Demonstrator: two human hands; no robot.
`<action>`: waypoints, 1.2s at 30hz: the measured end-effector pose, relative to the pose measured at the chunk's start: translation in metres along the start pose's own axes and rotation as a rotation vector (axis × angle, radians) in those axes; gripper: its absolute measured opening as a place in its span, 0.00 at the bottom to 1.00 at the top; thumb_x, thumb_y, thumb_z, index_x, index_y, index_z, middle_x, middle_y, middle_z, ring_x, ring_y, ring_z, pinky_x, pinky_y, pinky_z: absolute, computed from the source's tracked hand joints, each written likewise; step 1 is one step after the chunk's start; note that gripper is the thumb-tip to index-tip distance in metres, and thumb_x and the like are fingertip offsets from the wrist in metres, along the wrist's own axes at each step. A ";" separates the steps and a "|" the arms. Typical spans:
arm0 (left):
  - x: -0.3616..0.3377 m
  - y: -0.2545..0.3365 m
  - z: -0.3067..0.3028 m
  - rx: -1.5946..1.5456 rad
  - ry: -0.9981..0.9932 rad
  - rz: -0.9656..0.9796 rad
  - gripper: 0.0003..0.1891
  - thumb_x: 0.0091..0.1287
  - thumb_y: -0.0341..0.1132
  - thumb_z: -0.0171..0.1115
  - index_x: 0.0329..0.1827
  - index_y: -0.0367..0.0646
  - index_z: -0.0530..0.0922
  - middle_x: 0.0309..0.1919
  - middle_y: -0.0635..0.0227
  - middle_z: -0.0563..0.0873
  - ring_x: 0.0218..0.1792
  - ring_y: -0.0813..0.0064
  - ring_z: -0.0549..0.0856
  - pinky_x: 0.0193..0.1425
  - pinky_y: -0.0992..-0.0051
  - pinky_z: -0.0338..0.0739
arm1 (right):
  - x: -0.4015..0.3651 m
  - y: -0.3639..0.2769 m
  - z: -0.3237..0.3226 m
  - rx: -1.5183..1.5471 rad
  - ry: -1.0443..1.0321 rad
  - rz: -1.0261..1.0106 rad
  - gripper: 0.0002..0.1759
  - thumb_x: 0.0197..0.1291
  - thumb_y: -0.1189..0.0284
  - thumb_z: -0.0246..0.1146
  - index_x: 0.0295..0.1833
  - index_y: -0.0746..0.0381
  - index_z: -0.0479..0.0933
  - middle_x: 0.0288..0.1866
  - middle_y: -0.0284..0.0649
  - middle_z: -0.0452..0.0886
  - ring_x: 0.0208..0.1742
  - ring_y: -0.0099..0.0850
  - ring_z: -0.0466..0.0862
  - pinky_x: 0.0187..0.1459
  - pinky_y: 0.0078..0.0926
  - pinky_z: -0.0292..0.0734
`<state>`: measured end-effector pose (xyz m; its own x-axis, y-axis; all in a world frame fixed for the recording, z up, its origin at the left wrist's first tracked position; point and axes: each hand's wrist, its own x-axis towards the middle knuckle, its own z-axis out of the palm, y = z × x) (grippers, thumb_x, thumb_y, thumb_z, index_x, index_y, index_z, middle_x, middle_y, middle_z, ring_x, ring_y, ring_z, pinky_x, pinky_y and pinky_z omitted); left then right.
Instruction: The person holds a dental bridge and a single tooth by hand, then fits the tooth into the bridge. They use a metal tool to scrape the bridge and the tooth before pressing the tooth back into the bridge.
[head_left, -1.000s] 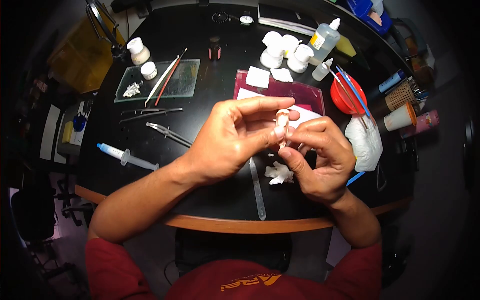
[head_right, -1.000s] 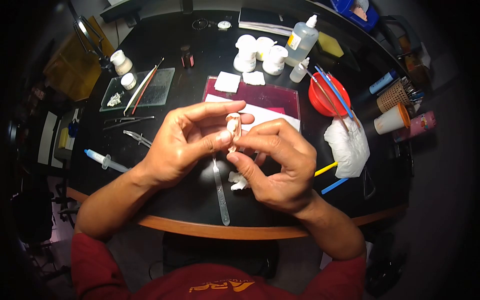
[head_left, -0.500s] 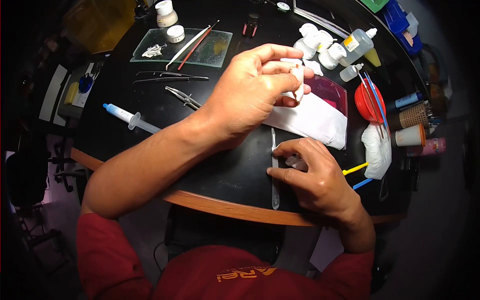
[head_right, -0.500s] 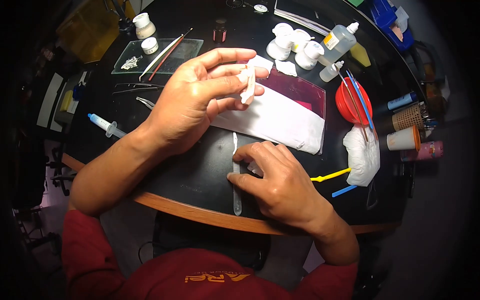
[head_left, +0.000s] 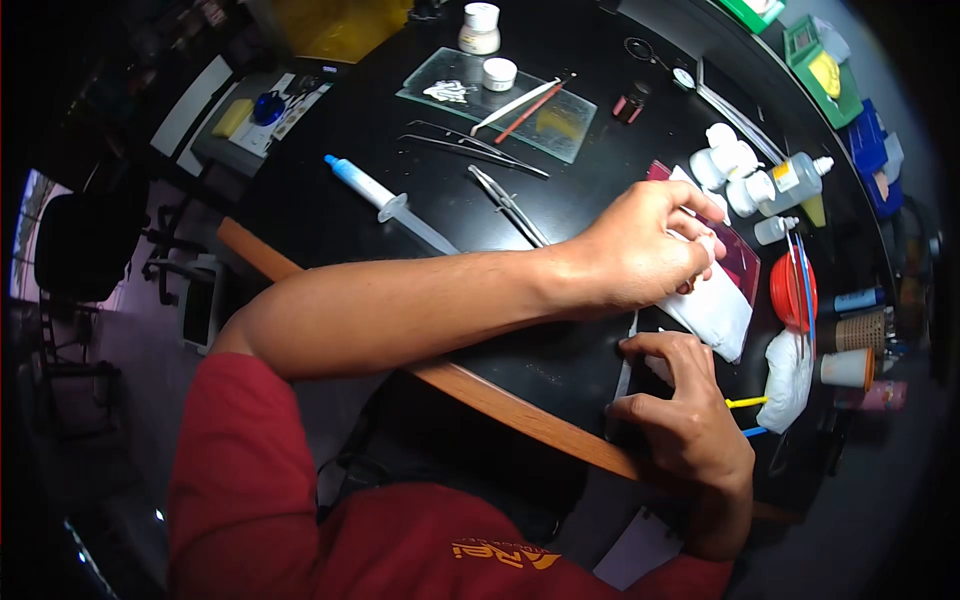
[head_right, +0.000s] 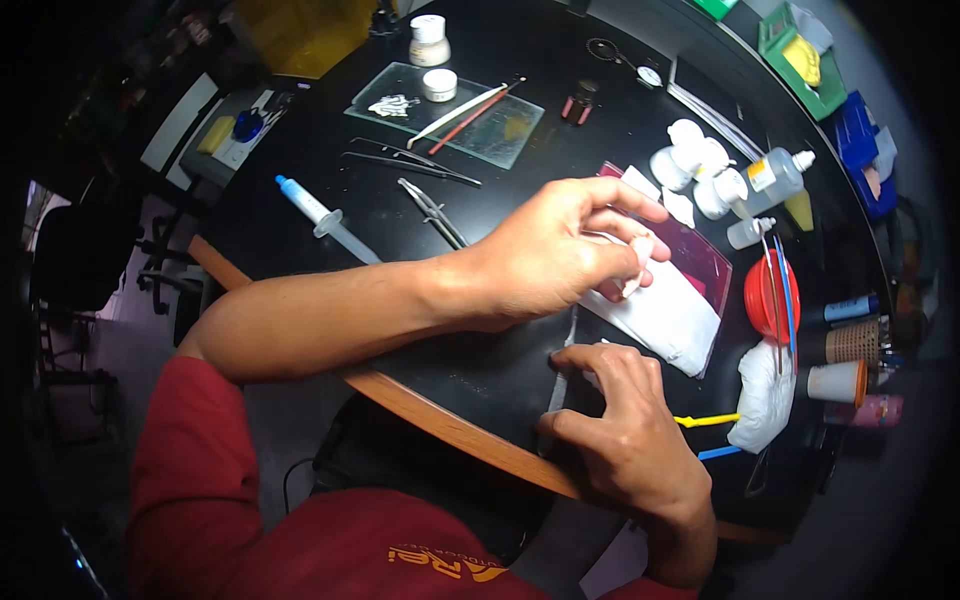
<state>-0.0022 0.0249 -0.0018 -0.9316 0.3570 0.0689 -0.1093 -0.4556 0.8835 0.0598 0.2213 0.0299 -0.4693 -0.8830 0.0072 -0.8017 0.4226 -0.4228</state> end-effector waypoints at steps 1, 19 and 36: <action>0.000 0.000 0.000 0.005 0.000 0.004 0.24 0.68 0.23 0.62 0.67 0.29 0.71 0.52 0.53 0.86 0.45 0.75 0.87 0.46 0.75 0.83 | 0.000 -0.001 0.001 -0.008 -0.006 0.003 0.12 0.51 0.76 0.68 0.43 0.54 0.85 0.64 0.49 0.76 0.64 0.47 0.76 0.60 0.43 0.69; -0.003 0.011 -0.002 0.097 -0.019 0.024 0.24 0.74 0.30 0.66 0.70 0.34 0.73 0.57 0.54 0.86 0.53 0.73 0.88 0.56 0.75 0.82 | -0.003 0.003 0.003 -0.125 0.261 0.148 0.11 0.49 0.76 0.71 0.39 0.61 0.78 0.39 0.40 0.80 0.42 0.38 0.83 0.47 0.39 0.71; -0.001 0.008 -0.002 -0.034 -0.087 0.056 0.25 0.73 0.27 0.67 0.71 0.34 0.72 0.65 0.50 0.81 0.61 0.67 0.85 0.62 0.64 0.86 | -0.010 0.017 0.006 -0.101 0.244 0.102 0.09 0.50 0.76 0.69 0.37 0.61 0.78 0.34 0.39 0.78 0.37 0.40 0.82 0.41 0.38 0.74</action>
<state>-0.0031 0.0189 0.0044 -0.9029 0.3995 0.1589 -0.0713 -0.5036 0.8610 0.0530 0.2360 0.0173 -0.6148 -0.7647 0.1928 -0.7729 0.5357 -0.3402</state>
